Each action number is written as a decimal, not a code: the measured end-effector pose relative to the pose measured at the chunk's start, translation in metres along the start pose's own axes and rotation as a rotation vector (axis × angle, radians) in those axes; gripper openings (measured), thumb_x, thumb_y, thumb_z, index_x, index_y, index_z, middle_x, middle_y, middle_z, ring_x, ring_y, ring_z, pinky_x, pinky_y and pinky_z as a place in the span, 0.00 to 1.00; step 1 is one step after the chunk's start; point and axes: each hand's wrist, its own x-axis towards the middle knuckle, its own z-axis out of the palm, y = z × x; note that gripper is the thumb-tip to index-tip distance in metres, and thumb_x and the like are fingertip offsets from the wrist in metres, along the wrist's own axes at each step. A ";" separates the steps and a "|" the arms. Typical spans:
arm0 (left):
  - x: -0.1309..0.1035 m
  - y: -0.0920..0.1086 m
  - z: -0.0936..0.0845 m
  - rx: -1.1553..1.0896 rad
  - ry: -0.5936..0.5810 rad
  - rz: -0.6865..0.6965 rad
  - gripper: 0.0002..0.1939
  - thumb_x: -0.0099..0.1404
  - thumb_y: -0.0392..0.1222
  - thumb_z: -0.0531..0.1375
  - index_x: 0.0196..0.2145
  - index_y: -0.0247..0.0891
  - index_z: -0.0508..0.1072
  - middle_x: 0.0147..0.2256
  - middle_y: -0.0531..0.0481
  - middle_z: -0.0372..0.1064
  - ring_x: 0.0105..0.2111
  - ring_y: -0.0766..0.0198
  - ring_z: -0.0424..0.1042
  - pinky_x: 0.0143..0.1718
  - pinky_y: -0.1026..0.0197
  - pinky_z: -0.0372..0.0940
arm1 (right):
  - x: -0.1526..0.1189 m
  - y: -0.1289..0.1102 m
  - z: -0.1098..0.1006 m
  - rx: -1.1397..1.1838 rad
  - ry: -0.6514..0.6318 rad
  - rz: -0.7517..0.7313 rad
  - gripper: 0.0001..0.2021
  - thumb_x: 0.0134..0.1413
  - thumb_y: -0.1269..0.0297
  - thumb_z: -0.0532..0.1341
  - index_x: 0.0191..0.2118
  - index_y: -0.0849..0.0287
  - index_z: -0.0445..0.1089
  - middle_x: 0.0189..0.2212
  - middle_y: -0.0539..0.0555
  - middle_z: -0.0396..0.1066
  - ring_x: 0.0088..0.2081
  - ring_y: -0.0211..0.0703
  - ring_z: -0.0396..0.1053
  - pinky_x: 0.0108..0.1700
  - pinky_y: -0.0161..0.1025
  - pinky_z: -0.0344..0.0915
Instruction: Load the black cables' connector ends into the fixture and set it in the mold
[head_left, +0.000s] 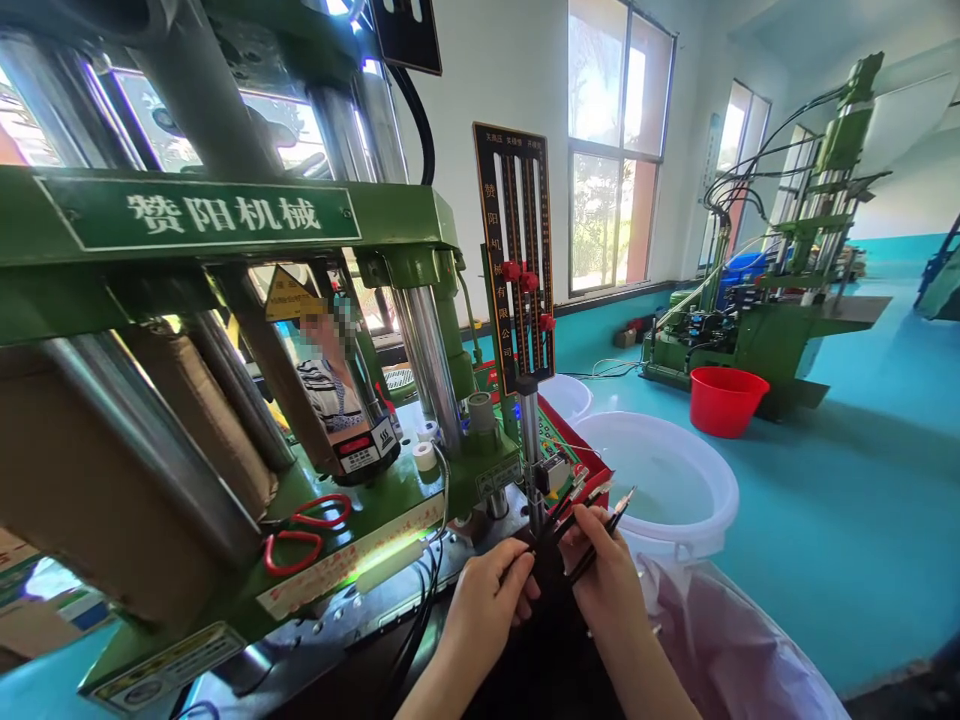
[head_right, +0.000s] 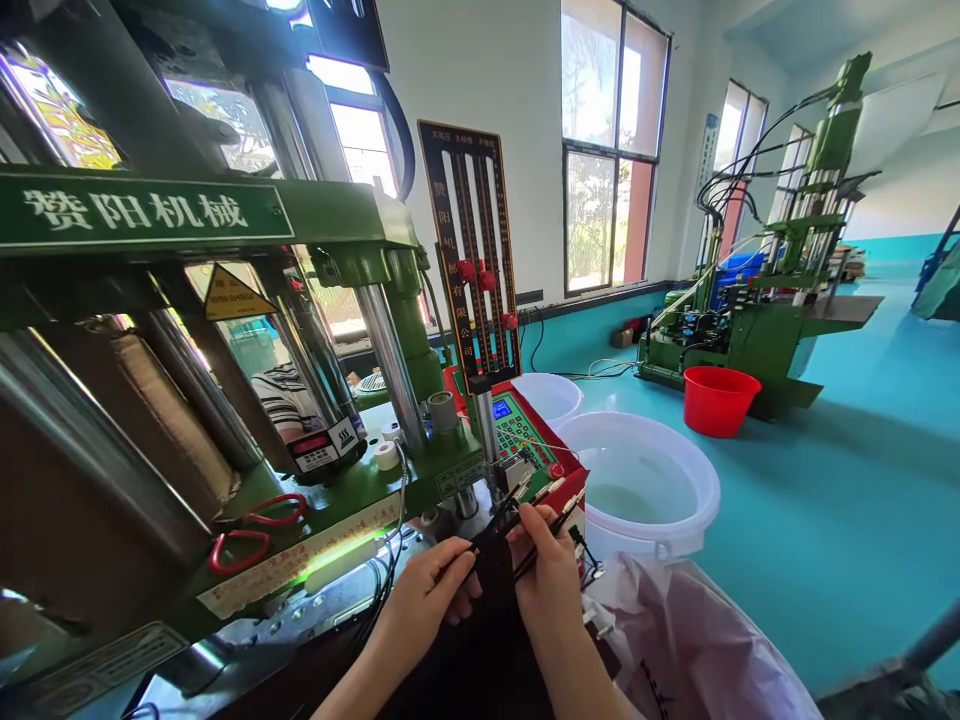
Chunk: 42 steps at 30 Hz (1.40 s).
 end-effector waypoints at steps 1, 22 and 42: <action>0.000 0.001 -0.001 0.002 -0.007 0.002 0.15 0.61 0.48 0.47 0.27 0.37 0.66 0.21 0.52 0.66 0.18 0.68 0.64 0.19 0.66 0.57 | 0.001 -0.001 0.001 0.049 0.019 0.014 0.12 0.31 0.70 0.71 0.22 0.58 0.66 0.16 0.42 0.65 0.19 0.29 0.63 0.22 0.25 0.64; 0.008 0.018 0.015 0.461 0.124 0.141 0.14 0.64 0.42 0.43 0.33 0.38 0.66 0.27 0.47 0.69 0.27 0.60 0.68 0.28 0.62 0.53 | -0.002 -0.008 -0.002 -0.221 -0.153 -0.007 0.09 0.42 0.64 0.67 0.29 0.57 0.67 0.18 0.46 0.66 0.23 0.33 0.62 0.25 0.29 0.60; 0.001 0.037 0.004 0.150 0.361 0.251 0.16 0.65 0.47 0.44 0.29 0.41 0.68 0.27 0.48 0.70 0.28 0.62 0.67 0.30 0.63 0.56 | -0.001 -0.015 0.003 -0.239 -0.442 -0.008 0.09 0.44 0.65 0.64 0.35 0.56 0.70 0.21 0.45 0.61 0.21 0.31 0.57 0.24 0.31 0.54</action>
